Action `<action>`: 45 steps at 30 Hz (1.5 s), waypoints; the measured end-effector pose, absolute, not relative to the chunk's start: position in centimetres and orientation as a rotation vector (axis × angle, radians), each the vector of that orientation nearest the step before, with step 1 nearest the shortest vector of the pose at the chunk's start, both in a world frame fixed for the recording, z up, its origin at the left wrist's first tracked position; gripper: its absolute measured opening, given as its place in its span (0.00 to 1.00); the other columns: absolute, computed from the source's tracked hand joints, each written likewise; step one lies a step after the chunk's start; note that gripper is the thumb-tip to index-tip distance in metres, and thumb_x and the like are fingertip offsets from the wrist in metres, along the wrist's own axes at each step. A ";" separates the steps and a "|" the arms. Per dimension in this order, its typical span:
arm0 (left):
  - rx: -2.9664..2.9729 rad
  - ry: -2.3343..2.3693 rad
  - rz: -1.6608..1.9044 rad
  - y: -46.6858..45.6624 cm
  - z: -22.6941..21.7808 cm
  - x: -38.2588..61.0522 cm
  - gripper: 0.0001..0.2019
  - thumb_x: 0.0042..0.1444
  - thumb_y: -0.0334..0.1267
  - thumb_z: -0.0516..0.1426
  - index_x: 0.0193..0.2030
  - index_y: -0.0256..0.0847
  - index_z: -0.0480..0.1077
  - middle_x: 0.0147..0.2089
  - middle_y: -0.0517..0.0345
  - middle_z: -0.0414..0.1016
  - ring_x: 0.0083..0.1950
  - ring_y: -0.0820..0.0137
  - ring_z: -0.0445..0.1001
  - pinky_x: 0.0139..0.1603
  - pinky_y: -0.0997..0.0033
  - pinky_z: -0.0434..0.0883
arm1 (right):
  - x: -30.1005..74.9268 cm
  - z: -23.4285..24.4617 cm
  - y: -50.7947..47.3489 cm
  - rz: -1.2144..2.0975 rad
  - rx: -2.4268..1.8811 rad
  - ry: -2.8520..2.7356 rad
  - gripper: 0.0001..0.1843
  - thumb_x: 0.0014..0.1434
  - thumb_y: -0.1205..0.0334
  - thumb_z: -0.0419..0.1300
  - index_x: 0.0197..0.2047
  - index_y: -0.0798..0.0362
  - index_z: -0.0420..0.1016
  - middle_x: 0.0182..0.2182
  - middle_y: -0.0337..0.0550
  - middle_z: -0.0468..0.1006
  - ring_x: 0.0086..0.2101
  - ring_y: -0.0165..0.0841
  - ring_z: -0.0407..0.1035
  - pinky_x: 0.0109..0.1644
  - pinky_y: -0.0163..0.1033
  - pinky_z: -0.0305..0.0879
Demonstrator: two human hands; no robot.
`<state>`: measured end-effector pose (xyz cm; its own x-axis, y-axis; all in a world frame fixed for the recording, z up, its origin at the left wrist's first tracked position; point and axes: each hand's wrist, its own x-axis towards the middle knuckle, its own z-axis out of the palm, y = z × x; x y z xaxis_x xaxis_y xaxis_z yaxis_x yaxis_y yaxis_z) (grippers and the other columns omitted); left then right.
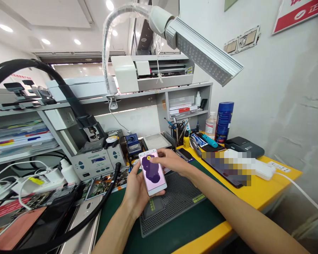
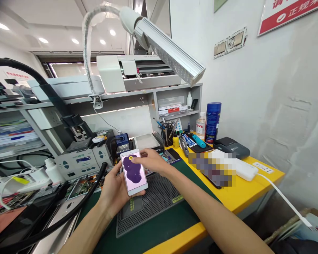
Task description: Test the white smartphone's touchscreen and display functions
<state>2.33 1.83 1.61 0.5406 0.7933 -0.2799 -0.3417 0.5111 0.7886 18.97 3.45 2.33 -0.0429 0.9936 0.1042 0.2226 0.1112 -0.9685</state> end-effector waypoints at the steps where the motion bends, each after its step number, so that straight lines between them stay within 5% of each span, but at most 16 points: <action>1: 0.742 0.687 0.756 1.8 1.6 2.3 0.27 0.59 0.58 0.51 0.48 0.35 0.74 0.40 0.45 0.78 0.36 0.56 0.77 0.34 0.49 0.77 | 19.3 2.4 3.5 1.022 -1.274 -1.443 0.23 0.52 0.48 0.66 0.47 0.52 0.74 0.45 0.48 0.79 0.42 0.40 0.74 0.35 0.36 0.70; 7: 0.733 0.720 0.785 1.9 1.9 2.0 0.28 0.58 0.58 0.52 0.51 0.36 0.73 0.44 0.44 0.78 0.36 0.56 0.77 0.31 0.49 0.77 | 19.7 2.3 3.2 1.056 -1.212 -1.529 0.21 0.58 0.49 0.61 0.50 0.52 0.72 0.48 0.49 0.76 0.44 0.40 0.73 0.36 0.37 0.70; 13: 0.755 0.743 0.784 2.4 2.1 1.7 0.30 0.58 0.59 0.50 0.49 0.33 0.74 0.41 0.43 0.78 0.31 0.59 0.76 0.27 0.57 0.76 | 19.6 2.1 2.5 1.192 -1.151 -1.730 0.21 0.42 0.65 0.73 0.41 0.56 0.77 0.37 0.44 0.80 0.38 0.38 0.73 0.39 0.38 0.68; 20: 0.825 0.727 0.758 1.8 1.8 2.2 0.30 0.56 0.61 0.53 0.51 0.35 0.73 0.38 0.46 0.77 0.33 0.58 0.76 0.27 0.54 0.77 | 19.9 2.4 3.1 1.080 -1.148 -1.544 0.21 0.59 0.49 0.59 0.52 0.51 0.70 0.50 0.48 0.74 0.46 0.38 0.71 0.38 0.36 0.71; 29: 0.748 0.681 0.763 2.3 2.4 1.3 0.31 0.58 0.60 0.51 0.49 0.31 0.74 0.40 0.42 0.78 0.31 0.57 0.77 0.28 0.54 0.76 | 20.6 2.4 2.2 1.344 -1.227 -1.796 0.28 0.46 0.57 0.71 0.50 0.55 0.73 0.43 0.47 0.77 0.39 0.35 0.73 0.35 0.35 0.74; 40: 0.782 0.647 0.762 1.6 2.5 1.6 0.28 0.57 0.58 0.53 0.53 0.36 0.73 0.41 0.45 0.78 0.34 0.56 0.77 0.31 0.48 0.77 | 20.0 3.0 2.3 1.167 -1.125 -1.479 0.23 0.57 0.46 0.62 0.49 0.54 0.73 0.44 0.49 0.77 0.40 0.37 0.74 0.35 0.37 0.74; 45: 0.744 0.668 0.799 2.2 2.9 1.0 0.30 0.58 0.60 0.50 0.51 0.34 0.73 0.41 0.42 0.78 0.32 0.58 0.77 0.27 0.55 0.77 | 20.1 2.7 2.0 1.311 -1.206 -1.740 0.23 0.51 0.54 0.68 0.49 0.54 0.75 0.44 0.48 0.77 0.41 0.37 0.73 0.36 0.36 0.75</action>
